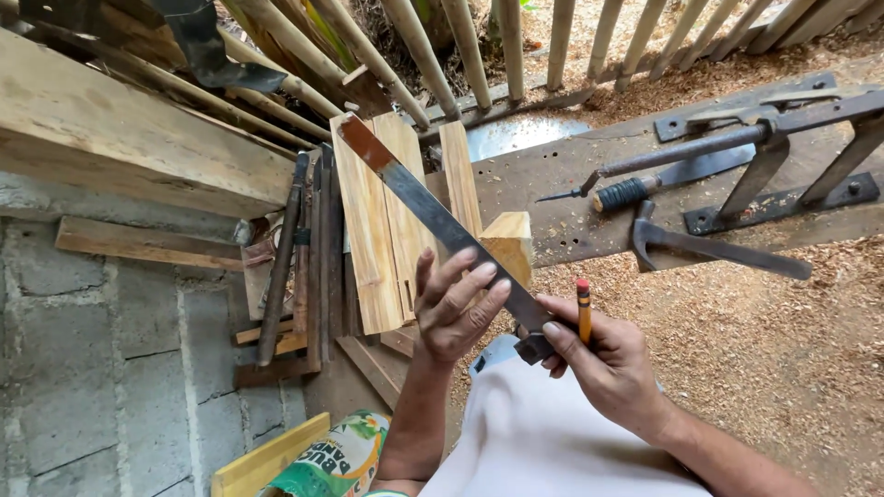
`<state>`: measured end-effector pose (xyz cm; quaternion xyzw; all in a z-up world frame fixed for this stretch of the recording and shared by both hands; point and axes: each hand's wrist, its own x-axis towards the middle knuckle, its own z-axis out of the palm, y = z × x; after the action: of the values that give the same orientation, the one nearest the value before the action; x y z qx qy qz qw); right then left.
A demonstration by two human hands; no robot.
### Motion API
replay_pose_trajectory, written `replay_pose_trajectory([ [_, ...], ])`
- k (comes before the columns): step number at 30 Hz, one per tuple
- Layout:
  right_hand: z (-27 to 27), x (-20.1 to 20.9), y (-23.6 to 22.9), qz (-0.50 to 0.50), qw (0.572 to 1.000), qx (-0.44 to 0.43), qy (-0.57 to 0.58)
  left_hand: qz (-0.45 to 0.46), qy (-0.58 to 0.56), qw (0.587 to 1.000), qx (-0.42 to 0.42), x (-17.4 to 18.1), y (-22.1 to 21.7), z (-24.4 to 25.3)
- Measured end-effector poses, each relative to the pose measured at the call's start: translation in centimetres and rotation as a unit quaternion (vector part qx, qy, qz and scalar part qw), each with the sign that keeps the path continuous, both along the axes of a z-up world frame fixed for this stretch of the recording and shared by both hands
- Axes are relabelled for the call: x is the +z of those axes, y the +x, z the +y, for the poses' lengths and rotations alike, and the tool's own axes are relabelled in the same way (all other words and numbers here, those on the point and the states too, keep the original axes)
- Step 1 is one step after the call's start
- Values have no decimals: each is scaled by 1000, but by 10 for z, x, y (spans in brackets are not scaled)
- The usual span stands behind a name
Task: Measuring and marking wooden planks with a square ruler and pencil, then fitting pieces together using a hammer.
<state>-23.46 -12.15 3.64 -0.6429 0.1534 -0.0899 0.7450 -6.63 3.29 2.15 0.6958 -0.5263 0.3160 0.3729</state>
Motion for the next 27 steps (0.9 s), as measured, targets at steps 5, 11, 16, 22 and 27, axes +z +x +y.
replay_pose_trajectory([
  [5, 1, 3, -3, 12, 1000, -13, 9, 42, 22, 997, -61, 1, 3, 3],
  [11, -1, 4, -3, 10, 1000, -11, 16, 52, 27, 997, -59, 4, 1, 2],
  [16, 0, 2, -3, 7, 1000, -9, 17, 55, 21, 997, -50, 0, 0, 0],
  [22, 1, 2, -3, 20, 1000, -12, 8, 69, 16, 996, -56, 0, 1, 0],
  [27, 0, 2, -3, 22, 1000, -14, 17, 69, 22, 996, -48, 0, -1, 0],
])
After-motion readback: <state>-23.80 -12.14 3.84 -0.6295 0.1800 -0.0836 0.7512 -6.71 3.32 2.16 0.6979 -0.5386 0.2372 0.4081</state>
